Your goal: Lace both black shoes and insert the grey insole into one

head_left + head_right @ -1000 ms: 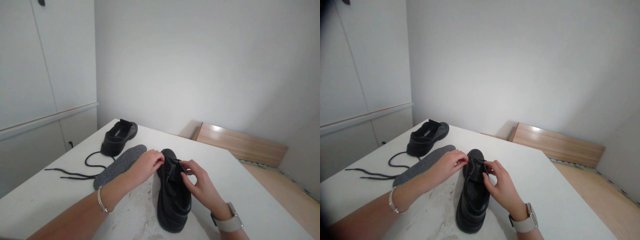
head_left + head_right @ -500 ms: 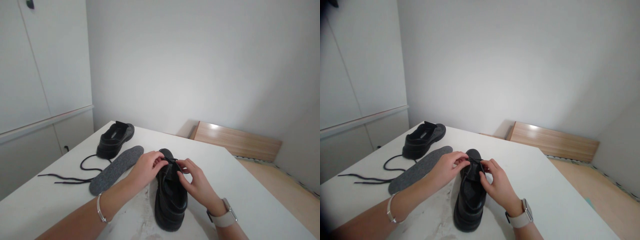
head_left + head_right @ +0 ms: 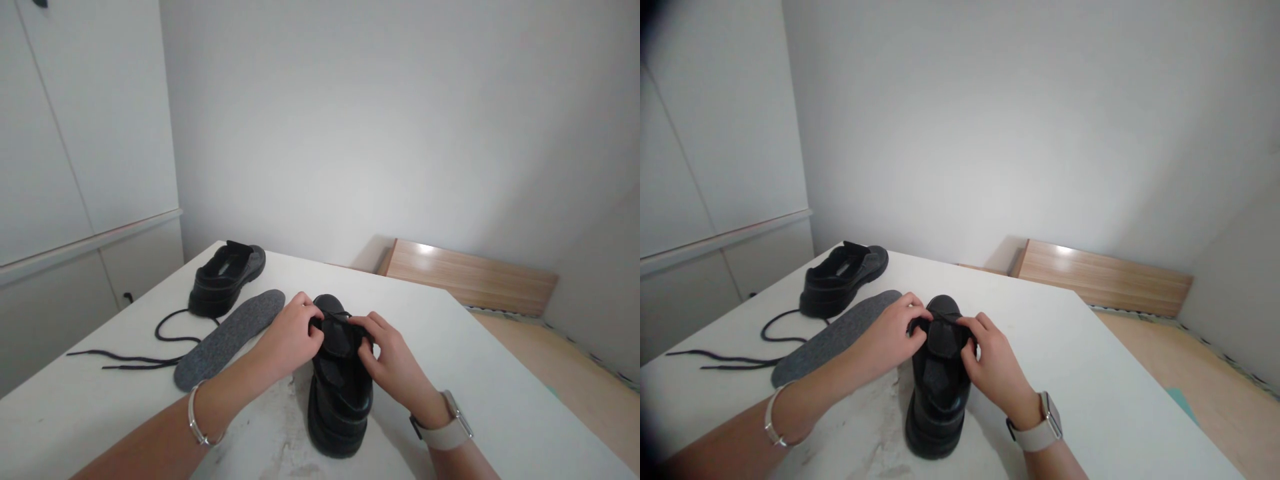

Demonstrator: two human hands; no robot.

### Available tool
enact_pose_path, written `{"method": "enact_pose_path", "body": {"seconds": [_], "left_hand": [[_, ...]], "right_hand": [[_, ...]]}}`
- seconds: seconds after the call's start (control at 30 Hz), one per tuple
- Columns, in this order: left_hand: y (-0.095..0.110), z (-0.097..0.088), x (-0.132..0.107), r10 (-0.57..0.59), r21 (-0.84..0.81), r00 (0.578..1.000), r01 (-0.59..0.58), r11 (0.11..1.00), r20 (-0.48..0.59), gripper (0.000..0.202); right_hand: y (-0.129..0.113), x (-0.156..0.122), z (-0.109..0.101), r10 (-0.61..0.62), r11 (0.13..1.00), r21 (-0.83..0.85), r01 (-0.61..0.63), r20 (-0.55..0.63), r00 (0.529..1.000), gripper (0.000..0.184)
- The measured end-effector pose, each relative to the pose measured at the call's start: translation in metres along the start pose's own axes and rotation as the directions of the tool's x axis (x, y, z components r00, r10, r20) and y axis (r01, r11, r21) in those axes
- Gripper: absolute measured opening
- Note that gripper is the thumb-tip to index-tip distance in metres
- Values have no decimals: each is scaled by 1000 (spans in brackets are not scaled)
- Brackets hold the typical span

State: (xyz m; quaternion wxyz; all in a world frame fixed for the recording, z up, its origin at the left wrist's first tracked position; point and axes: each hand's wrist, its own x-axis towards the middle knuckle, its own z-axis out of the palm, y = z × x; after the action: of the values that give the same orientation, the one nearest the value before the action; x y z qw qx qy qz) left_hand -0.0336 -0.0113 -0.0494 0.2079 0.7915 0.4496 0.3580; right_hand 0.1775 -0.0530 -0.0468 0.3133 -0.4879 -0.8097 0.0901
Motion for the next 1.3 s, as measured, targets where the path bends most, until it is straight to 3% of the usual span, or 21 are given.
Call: {"method": "enact_pose_path", "body": {"seconds": [0.17,0.37,0.43,0.5,0.57,0.63,0.7,0.77,0.93,1.03,1.1,1.23,1.3], "left_hand": [[4,-2,4,-13,13,1000,13,1000,4,20],[12,-4,9,52,105,998,-54,993,17,16],[22,-15,11,145,47,987,-142,989,-70,16],[37,-35,14,224,-59,938,-247,967,-263,14],[53,-59,18,223,-140,846,-327,935,-485,10],[69,-79,21,148,-253,793,-356,900,-591,7],[81,-90,25,86,-366,790,-374,852,-607,5],[90,-89,29,77,-457,823,-387,801,-563,5],[104,-65,35,147,-694,923,-366,620,-356,13],[110,-55,36,185,-830,956,-290,477,-227,14],[112,-53,37,208,-866,961,-257,430,-182,15],[112,-54,36,227,-866,962,-241,438,-153,18],[110,-55,35,202,-844,963,-256,471,-180,17]], "right_hand": [[-3,5,4,46,998,-48,-49,-57,997,24],[-12,16,3,96,967,-235,-100,-25,995,16],[-19,22,-4,42,979,-196,-55,-73,996,16],[-29,29,-17,-25,997,-71,12,-193,981,14],[-43,38,-36,-52,990,107,97,-365,929,10],[-59,47,-57,-56,939,255,231,-548,834,5],[-75,55,-74,-83,885,284,370,-683,725,4],[-88,62,-83,-114,854,274,441,-729,675,5],[-100,73,-83,-200,824,293,485,-651,732,6],[-101,75,-80,-274,858,156,490,-668,692,3],[-100,74,-80,-292,869,110,482,-672,681,3],[-83,71,-74,-219,838,283,467,-610,762,7],[-61,70,-67,-112,867,359,346,-536,837,17]]}}
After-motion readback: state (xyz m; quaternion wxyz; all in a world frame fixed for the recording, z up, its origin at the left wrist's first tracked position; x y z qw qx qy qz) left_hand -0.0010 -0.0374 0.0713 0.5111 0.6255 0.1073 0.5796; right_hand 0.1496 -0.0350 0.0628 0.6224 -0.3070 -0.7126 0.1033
